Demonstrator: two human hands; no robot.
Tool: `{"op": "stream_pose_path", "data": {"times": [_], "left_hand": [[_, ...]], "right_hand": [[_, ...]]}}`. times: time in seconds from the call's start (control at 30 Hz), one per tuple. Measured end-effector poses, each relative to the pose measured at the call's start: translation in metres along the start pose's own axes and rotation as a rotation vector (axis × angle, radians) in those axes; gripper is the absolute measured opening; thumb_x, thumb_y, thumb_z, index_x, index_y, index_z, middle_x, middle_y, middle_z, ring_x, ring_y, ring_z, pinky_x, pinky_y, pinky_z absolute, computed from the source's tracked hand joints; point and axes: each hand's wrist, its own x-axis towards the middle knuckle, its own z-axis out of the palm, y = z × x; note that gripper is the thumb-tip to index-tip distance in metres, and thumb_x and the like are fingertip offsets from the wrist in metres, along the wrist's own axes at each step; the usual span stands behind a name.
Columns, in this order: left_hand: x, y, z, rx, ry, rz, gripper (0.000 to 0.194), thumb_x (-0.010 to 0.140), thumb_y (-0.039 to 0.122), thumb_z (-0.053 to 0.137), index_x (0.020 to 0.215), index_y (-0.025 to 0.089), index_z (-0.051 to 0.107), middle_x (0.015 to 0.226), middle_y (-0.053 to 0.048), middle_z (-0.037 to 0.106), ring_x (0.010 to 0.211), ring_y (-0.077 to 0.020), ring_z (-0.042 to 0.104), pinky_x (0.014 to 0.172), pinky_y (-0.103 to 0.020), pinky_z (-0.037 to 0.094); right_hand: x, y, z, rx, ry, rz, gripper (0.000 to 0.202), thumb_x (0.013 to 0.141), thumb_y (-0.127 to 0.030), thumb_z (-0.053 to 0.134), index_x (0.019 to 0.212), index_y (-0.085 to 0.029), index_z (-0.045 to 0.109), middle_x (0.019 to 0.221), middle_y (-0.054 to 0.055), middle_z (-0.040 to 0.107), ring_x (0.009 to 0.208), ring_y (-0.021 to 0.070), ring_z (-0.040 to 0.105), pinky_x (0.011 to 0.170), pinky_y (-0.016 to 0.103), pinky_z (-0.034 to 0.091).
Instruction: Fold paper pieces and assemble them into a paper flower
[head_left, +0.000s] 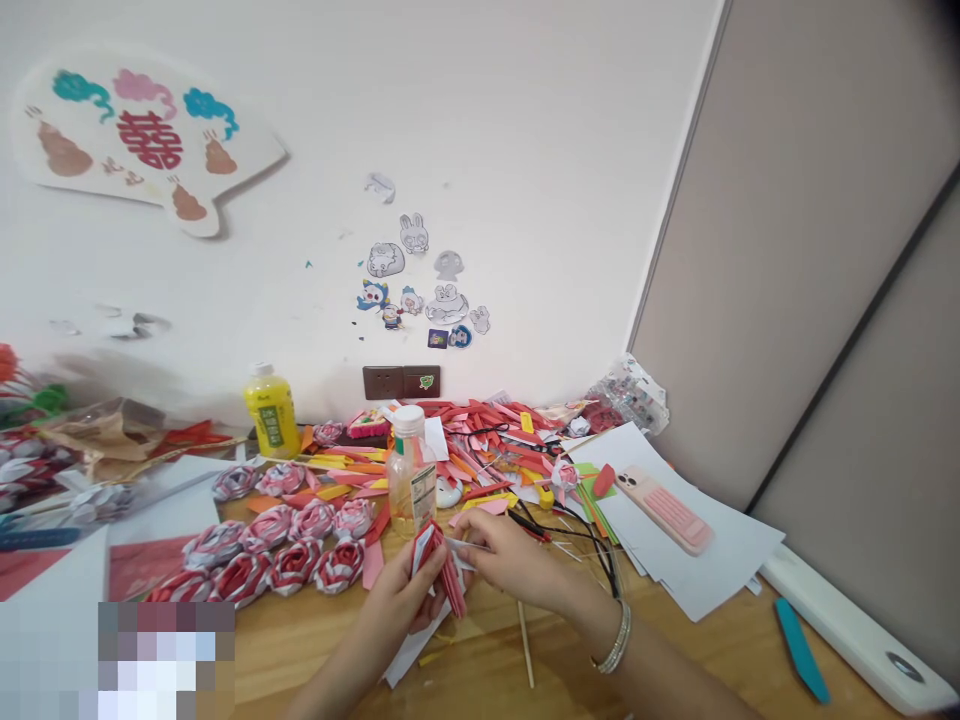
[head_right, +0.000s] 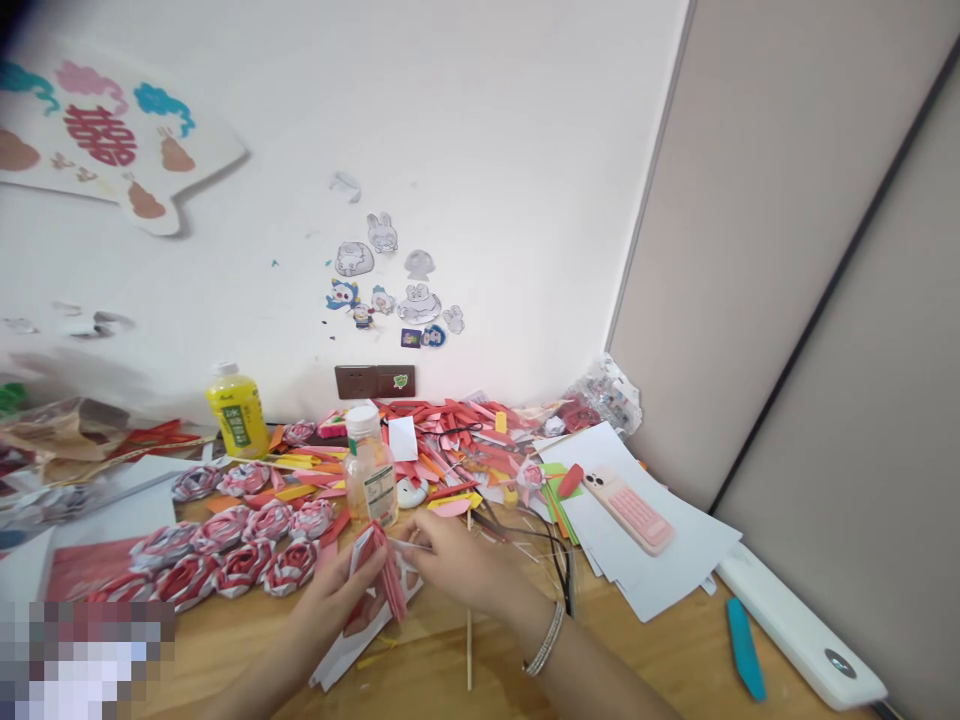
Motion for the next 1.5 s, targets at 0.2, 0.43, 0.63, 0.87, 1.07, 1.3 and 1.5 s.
{"op": "stream_pose_path", "data": {"times": [0.2,0.43,0.63,0.87,1.07,1.3,1.5], "left_hand": [[0.004,-0.005,-0.008,-0.128,0.068,0.005,0.039,0.071,0.053,0.052,0.056,0.018,0.043,0.036,0.008,0.04,0.028,-0.0025,0.024,0.031,-0.016,0.014],[0.0,0.004,-0.012,-0.328,0.022,-0.062,0.037,0.072,0.05,0.055,0.061,0.016,0.047,0.043,0.007,0.044,0.037,-0.0029,0.028,0.033,-0.015,0.014],[-0.001,0.008,-0.016,-0.307,-0.015,-0.108,0.037,0.071,0.051,0.056,0.062,0.018,0.044,0.041,0.008,0.04,0.037,-0.0031,0.025,0.034,-0.015,0.012],[0.005,-0.002,-0.017,-0.22,0.071,-0.027,0.036,0.073,0.051,0.052,0.062,0.018,0.042,0.041,0.008,0.043,0.031,-0.0021,0.026,0.031,-0.015,0.016],[0.008,-0.005,-0.015,-0.147,0.125,0.064,0.034,0.072,0.051,0.052,0.065,0.018,0.045,0.041,0.007,0.047,0.03,-0.0031,0.031,0.029,-0.014,0.022],[0.005,-0.001,-0.008,-0.086,0.149,0.083,0.035,0.071,0.051,0.052,0.063,0.018,0.044,0.038,0.008,0.048,0.026,-0.0018,0.03,0.029,-0.014,0.02],[0.001,0.001,-0.004,-0.064,0.267,0.091,0.036,0.068,0.05,0.055,0.057,0.019,0.043,0.034,0.009,0.045,0.026,-0.0023,0.03,0.029,-0.014,0.021]], "right_hand": [[0.001,0.004,-0.001,-0.202,-0.01,-0.199,0.027,0.084,-0.012,0.039,0.108,-0.02,0.05,0.103,0.004,0.057,0.095,0.0162,0.053,0.081,0.028,0.041],[0.002,0.02,0.006,-0.702,-0.027,-0.486,0.034,0.086,-0.017,0.044,0.119,-0.015,0.041,0.099,0.009,0.055,0.085,0.0176,0.055,0.07,0.027,0.046],[0.001,0.023,0.009,-0.902,0.055,-0.661,0.025,0.087,-0.012,0.037,0.108,-0.012,0.05,0.087,0.009,0.06,0.079,0.0169,0.055,0.064,0.026,0.045],[0.005,0.025,0.006,-0.664,0.302,-0.268,0.014,0.081,-0.01,0.046,0.079,-0.014,0.059,0.072,0.006,0.062,0.07,0.0161,0.057,0.061,0.026,0.043],[0.003,-0.007,0.011,-0.049,0.408,-0.025,0.011,0.075,-0.014,0.052,0.069,-0.017,0.061,0.069,0.0,0.062,0.063,0.0114,0.056,0.057,0.02,0.041],[-0.003,-0.019,0.032,-0.129,0.459,-0.072,0.015,0.072,-0.009,0.054,0.058,-0.016,0.055,0.058,-0.003,0.052,0.057,0.0092,0.048,0.053,0.019,0.033],[-0.003,-0.021,0.037,-0.245,0.433,-0.118,0.017,0.077,-0.012,0.051,0.062,-0.015,0.056,0.062,0.0,0.053,0.061,0.0107,0.048,0.056,0.02,0.032]]}}
